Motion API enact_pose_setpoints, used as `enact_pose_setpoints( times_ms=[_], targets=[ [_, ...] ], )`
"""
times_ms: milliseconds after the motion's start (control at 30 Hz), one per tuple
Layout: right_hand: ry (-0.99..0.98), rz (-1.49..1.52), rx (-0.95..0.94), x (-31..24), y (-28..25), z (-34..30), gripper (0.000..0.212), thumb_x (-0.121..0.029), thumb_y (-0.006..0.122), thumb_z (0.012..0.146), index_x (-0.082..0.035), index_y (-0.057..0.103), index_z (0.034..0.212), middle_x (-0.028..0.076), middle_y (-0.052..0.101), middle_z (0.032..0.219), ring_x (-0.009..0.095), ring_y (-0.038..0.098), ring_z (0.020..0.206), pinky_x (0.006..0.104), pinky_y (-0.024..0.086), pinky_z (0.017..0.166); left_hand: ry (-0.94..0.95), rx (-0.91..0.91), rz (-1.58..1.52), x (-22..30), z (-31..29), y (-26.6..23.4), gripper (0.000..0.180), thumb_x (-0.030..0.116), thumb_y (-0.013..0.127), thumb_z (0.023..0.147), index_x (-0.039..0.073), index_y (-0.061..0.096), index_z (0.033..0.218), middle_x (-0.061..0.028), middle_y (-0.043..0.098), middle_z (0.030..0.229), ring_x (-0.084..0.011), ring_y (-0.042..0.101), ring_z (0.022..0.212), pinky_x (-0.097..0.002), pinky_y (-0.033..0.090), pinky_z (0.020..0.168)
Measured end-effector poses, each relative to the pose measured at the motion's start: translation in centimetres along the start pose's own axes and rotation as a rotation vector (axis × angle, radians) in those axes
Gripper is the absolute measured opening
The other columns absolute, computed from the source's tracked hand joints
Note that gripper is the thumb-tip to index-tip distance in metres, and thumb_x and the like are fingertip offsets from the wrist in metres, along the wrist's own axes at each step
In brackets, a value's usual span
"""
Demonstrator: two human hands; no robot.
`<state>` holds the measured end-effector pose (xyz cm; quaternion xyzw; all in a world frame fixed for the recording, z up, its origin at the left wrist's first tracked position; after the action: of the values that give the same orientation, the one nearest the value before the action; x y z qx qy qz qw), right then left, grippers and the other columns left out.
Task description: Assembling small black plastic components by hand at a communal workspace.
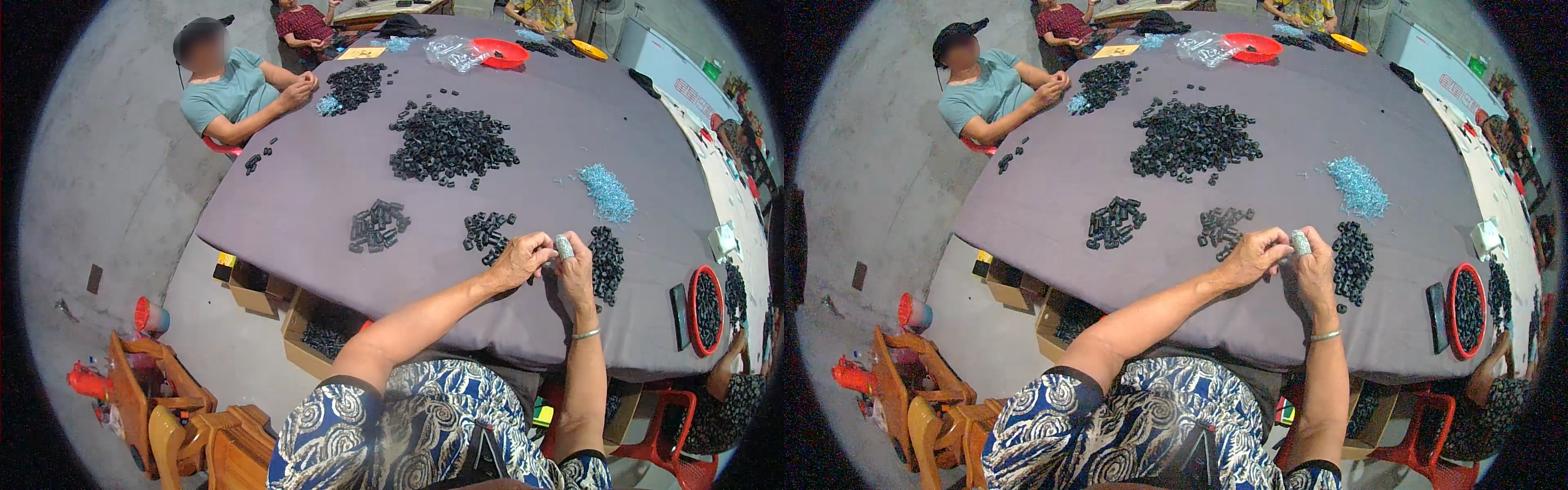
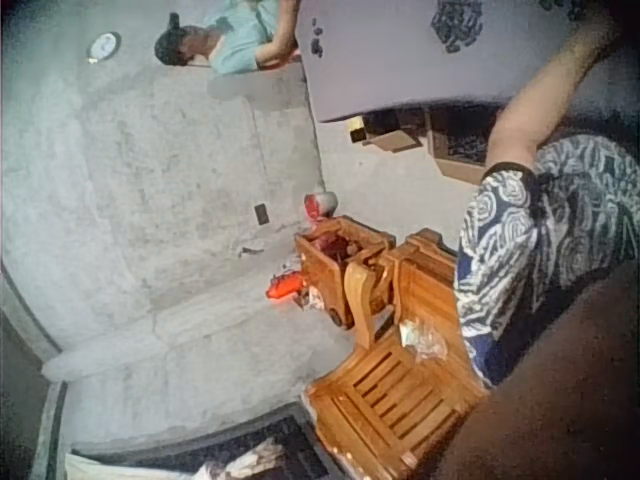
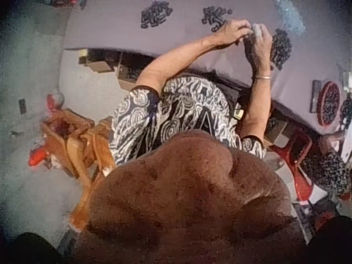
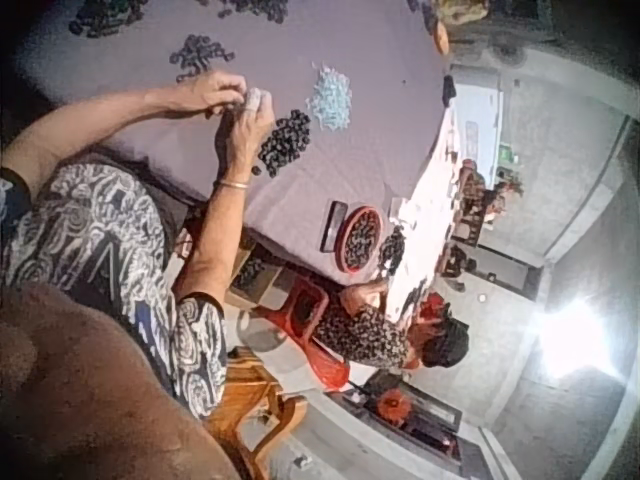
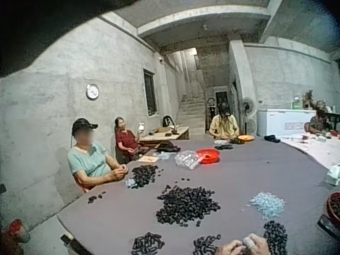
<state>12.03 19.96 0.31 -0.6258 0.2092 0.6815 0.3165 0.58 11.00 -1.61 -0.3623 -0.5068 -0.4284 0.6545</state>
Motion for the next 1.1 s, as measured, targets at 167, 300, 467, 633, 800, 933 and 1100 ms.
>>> enact_pose_setpoints(
  times_ms=[167,300,467,633,800,933,1100],
  targets=[
    [-0.047,0.148,-0.039,-0.3,0.5,-0.2,0.015,-0.010,0.047,0.096,-0.005,0.052,0.082,0.000,0.053,0.069,0.008,0.050,0.057,0.0230,0.038,0.043,0.047,0.016,0.062,0.2,-0.1,0.1,0.015,0.014,0.057,0.091,-0.001,0.057,0.090,-0.0047,0.057,0.067,-0.0098,0.056,0.053,-0.0254,0.046,0.047],
    [-0.027,0.148,-0.041,-0.1,0.5,-0.1,0.015,-0.009,0.047,0.095,-0.005,0.052,0.081,-0.001,0.051,0.070,0.008,0.049,0.059,0.0225,0.038,0.045,0.102,0.044,0.168,0.0,-0.2,0.2,0.014,0.012,0.057,0.090,-0.002,0.055,0.088,-0.0085,0.058,0.070,-0.0136,0.057,0.051,-0.0281,0.046,0.047],
    [0.003,0.114,-0.023,0.1,0.3,0.0,0.015,-0.010,0.049,0.093,-0.005,0.052,0.079,-0.002,0.046,0.069,0.006,0.043,0.063,0.0226,0.037,0.050,0.234,0.097,0.298,-0.8,0.1,0.1,0.013,0.011,0.056,0.091,-0.001,0.054,0.087,-0.0099,0.057,0.071,-0.0166,0.056,0.050,-0.0305,0.046,0.047],
    [-0.040,-0.117,0.018,-1.0,0.3,-0.3,0.019,-0.014,0.048,0.093,-0.002,0.054,0.080,-0.001,0.050,0.070,0.007,0.044,0.065,0.0254,0.039,0.054,0.310,0.147,0.310,-0.7,0.2,0.1,0.011,0.009,0.056,0.090,-0.001,0.054,0.088,-0.0115,0.056,0.073,-0.0203,0.056,0.053,-0.0333,0.044,0.048],
    [-0.180,-0.239,0.016,0.8,0.0,0.2,0.025,-0.020,0.048,0.097,-0.001,0.053,0.080,-0.005,0.042,0.066,0.005,0.036,0.063,0.0248,0.031,0.052,0.354,0.144,0.370,-1.6,0.5,0.0,0.011,0.010,0.056,0.090,-0.001,0.054,0.088,-0.0119,0.056,0.075,-0.0211,0.057,0.056,-0.0343,0.044,0.049],
    [-0.205,-0.285,0.025,1.0,-0.2,0.4,0.023,-0.016,0.047,0.095,0.000,0.049,0.078,-0.003,0.042,0.066,0.007,0.036,0.064,0.0264,0.033,0.053,0.404,0.153,0.408,-1.8,0.6,0.1,0.013,0.012,0.053,0.091,-0.001,0.053,0.088,-0.0119,0.056,0.075,-0.0217,0.056,0.054,-0.0333,0.045,0.049],
    [-0.174,-0.351,0.020,-0.1,0.0,0.1,0.022,-0.015,0.047,0.095,0.000,0.046,0.078,-0.001,0.042,0.066,0.008,0.037,0.064,0.0273,0.034,0.053,0.195,0.076,0.256,-0.6,0.1,-0.1,0.014,0.014,0.051,0.093,0.000,0.054,0.091,-0.0088,0.055,0.073,-0.0164,0.054,0.050,-0.0303,0.044,0.047]
  ],
)
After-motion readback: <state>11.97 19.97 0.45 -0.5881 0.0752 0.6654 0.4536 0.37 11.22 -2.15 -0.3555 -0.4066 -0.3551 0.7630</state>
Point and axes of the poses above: each hand's wrist, its own z-axis towards the middle knuckle, its own y-axis out of the palm, x = y × z, the point moved 1 cm from there along z, towards the middle knuckle
